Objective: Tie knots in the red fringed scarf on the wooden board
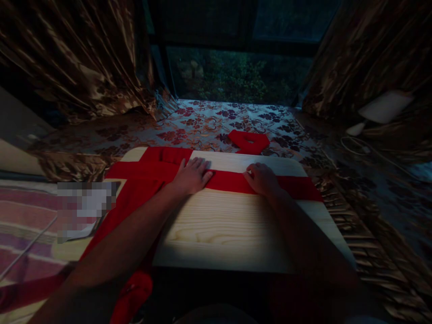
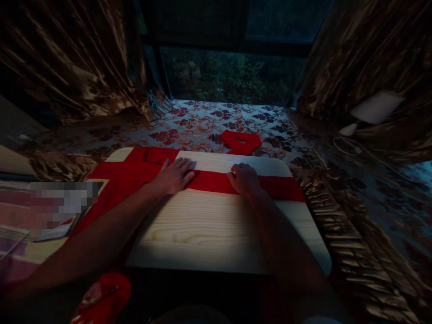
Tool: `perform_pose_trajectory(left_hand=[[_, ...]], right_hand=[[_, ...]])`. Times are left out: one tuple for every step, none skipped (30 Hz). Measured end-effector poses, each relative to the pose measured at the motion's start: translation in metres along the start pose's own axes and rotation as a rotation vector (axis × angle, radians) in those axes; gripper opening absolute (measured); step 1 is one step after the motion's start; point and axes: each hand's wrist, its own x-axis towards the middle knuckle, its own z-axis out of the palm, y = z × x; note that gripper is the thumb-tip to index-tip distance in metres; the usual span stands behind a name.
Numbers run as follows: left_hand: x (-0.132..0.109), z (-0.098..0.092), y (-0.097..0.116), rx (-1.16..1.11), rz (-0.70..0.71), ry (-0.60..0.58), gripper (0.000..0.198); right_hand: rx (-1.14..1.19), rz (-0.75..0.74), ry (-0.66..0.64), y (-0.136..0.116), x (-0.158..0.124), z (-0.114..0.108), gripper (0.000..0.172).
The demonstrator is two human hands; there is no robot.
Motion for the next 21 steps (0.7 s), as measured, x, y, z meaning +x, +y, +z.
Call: perform_pose_trajectory(left_hand=[[0.0,0.006,-0.002,-0.01,-0.03,-0.014,0.07],[0.0,0.01,-0.004,-0.021,-0.052,-0.027,0.071],[0.0,0.014,-0.007,-0.031,-0.063,-0.039,0.071],[0.0,0.016,-0.01,-0.037,-0.067,-0.047,0.072],[0.0,0.018,-0.012,-0.04,-0.068,-0.05,0.073],[0.0,0.019,-0.013,-0.04,-0.068,-0.049,0.073],[-0.001,0.019,-0.014,-0.039,-0.07,-0.046,0.074],[-0.001,0.019,-0.013,-0.037,-0.068,-0.042,0.074],[-0.001,0.019,-0.013,-0.034,-0.062,-0.036,0.075],[-0.001,0.019,-0.012,-0.033,-0.058,-0.031,0.075],[-0.001,0.019,-0.011,-0.031,-0.057,-0.027,0.074],[-0.001,0.019,-0.011,-0.03,-0.056,-0.02,0.074],[-0.001,0.019,-0.01,-0.027,-0.058,-0.014,0.073],[-0.001,0.019,-0.01,-0.025,-0.062,-0.01,0.073],[-0.001,0.02,-0.011,-0.024,-0.066,-0.009,0.073],[0.0,0.02,-0.011,-0.022,-0.068,-0.009,0.073],[0.0,0.02,-0.011,-0.019,-0.069,-0.01,0.073],[0.0,0.021,-0.011,-0.016,-0.069,-0.012,0.073],[0.0,0.021,-0.012,-0.014,-0.069,-0.013,0.073],[0.0,0.02,-0.012,-0.013,-0.067,-0.01,0.073],[0.0,0.02,-0.011,-0.014,-0.062,-0.001,0.073]], right_hand=[[0.0,0.027,-0.021,0.007,0.0,-0.003,0.024],[0.004,0.053,-0.041,0.015,-0.001,-0.005,0.024],[0.013,0.08,-0.062,0.023,-0.001,-0.008,0.024],[0.028,0.106,-0.084,0.032,-0.003,-0.011,0.024],[0.05,0.131,-0.109,0.041,-0.004,-0.013,0.025],[0.076,0.153,-0.139,0.049,-0.006,-0.016,0.025],[0.1,0.17,-0.17,0.056,-0.008,-0.019,0.026],[0.118,0.184,-0.201,0.062,-0.01,-0.022,0.025],[0.127,0.189,-0.232,0.068,-0.011,-0.026,0.024],[0.129,0.186,-0.267,0.072,-0.013,-0.03,0.023],[0.126,0.178,-0.308,0.076,-0.014,-0.034,0.022],[0.124,0.168,-0.356,0.08,-0.015,-0.039,0.021],[0.126,0.158,-0.401,0.083,-0.015,-0.045,0.02],[0.128,0.149,-0.436,0.086,-0.015,-0.05,0.02],[0.128,0.141,-0.458,0.088,-0.015,-0.055,0.019],[0.123,0.131,-0.467,0.091,-0.015,-0.061,0.019],[0.115,0.118,-0.474,0.093,-0.014,-0.066,0.019],[0.108,0.103,-0.484,0.094,-0.013,-0.07,0.019],[0.106,0.086,-0.505,0.096,-0.013,-0.075,0.019],[0.113,0.07,-0.54,0.097,-0.012,-0.079,0.019],[0.127,0.054,-0.584,0.099,-0.011,-0.084,0.02]])
